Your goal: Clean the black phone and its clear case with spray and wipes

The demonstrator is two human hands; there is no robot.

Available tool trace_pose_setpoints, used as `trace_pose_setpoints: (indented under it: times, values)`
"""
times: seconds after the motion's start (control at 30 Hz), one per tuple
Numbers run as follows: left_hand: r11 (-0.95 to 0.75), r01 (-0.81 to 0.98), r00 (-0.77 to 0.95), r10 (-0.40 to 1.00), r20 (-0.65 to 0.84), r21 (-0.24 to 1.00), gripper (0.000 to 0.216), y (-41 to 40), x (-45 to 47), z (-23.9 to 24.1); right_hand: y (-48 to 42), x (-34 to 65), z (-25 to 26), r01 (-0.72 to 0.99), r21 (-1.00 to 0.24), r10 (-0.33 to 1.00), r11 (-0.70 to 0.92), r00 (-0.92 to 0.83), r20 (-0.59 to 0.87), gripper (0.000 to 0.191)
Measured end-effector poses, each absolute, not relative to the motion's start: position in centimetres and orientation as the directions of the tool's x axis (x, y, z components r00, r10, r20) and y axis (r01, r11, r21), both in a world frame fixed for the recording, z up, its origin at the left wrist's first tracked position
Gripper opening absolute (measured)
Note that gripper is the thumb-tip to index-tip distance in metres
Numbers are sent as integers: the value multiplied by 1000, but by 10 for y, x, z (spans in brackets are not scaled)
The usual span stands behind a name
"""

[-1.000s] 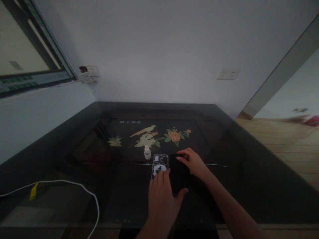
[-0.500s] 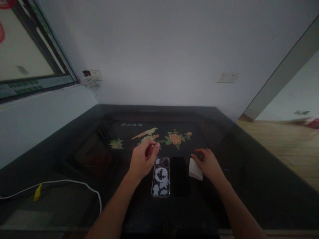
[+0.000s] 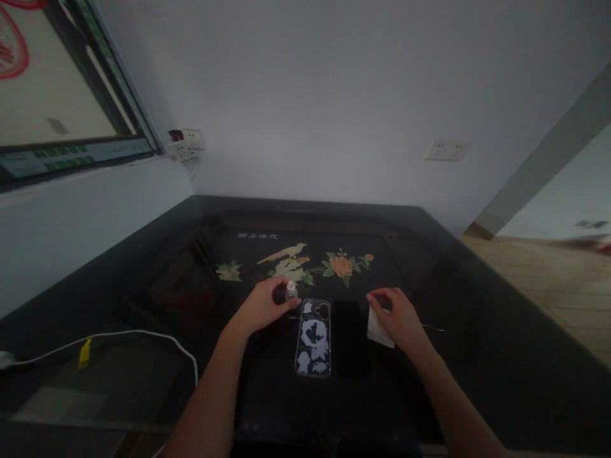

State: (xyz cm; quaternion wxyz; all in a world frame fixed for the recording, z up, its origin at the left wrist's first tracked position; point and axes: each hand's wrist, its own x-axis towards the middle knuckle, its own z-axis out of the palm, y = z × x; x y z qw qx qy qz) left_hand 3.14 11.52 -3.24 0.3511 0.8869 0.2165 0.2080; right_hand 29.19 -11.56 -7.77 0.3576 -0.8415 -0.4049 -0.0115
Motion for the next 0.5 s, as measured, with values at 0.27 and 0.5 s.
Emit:
trace_pose_setpoints:
  times: [0.27, 0.5]
  values:
    - [-582, 226, 758, 609, 234, 781, 28, 107, 42, -32, -119, 291, -53, 719, -614, 633, -325, 648, 424, 28]
    - [-699, 24, 747, 488, 452, 715, 31, 63, 60, -21, -87, 224, 12, 663, -749, 779, -8, 473, 410, 23]
